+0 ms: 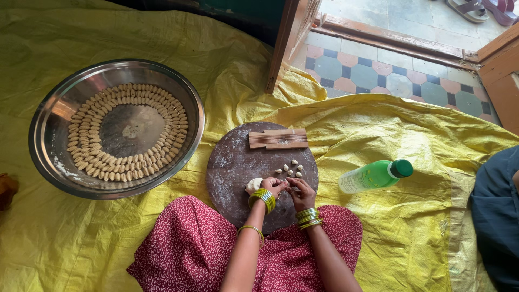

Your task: The person sits on a yellow tarp and repeatedly rolls small pieces of dough into balls on a wooden board. They place the finished dough balls into a large metal tray that already contains many similar pieces arranged in a circular pattern.

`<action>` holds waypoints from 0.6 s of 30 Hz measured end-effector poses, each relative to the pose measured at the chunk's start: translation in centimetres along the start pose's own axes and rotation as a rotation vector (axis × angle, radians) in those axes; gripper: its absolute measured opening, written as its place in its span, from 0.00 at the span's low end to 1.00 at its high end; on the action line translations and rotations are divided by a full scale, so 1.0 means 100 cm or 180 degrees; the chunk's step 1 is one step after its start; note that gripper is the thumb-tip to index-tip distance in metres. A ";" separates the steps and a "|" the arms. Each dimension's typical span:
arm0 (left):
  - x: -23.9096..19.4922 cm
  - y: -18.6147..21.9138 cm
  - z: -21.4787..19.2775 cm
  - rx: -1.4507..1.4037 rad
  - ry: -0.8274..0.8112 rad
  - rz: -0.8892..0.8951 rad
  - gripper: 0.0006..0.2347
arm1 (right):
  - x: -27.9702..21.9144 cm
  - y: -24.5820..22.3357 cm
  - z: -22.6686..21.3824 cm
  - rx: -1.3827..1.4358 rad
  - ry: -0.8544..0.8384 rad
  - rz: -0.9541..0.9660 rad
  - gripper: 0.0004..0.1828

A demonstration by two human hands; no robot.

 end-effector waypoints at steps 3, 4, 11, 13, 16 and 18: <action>0.001 -0.014 0.002 0.0029 -0.0250 -0.0403 0.14 | 0.001 -0.003 0.003 -0.0151 -0.0151 -0.0024 0.18; 0.002 -0.014 0.003 -0.0050 -0.0264 -0.0413 0.15 | 0.002 -0.004 0.005 -0.0151 -0.0211 -0.0064 0.18; -0.001 -0.010 0.004 -0.0239 -0.0379 -0.0450 0.16 | 0.000 0.017 0.016 0.0079 -0.0295 0.0167 0.14; -0.008 -0.004 0.002 -0.0328 -0.0408 -0.0551 0.16 | 0.000 0.023 0.018 -0.0092 -0.0242 0.0173 0.12; -0.019 0.014 -0.005 -0.0612 -0.0311 -0.0561 0.16 | 0.001 0.036 0.021 -0.0273 -0.0185 0.0278 0.10; -0.026 0.024 -0.017 -0.0979 -0.0005 -0.0483 0.24 | -0.001 0.036 0.021 -0.0391 -0.0127 0.0112 0.08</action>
Point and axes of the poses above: each hand's wrist, its own x-axis towards the middle knuckle, its own z-axis out of the palm, y = z × x, the point moved 10 cm from there along x, towards the middle knuckle, and after that the axes turned 2 degrees about -y, right-handed, at the moved point
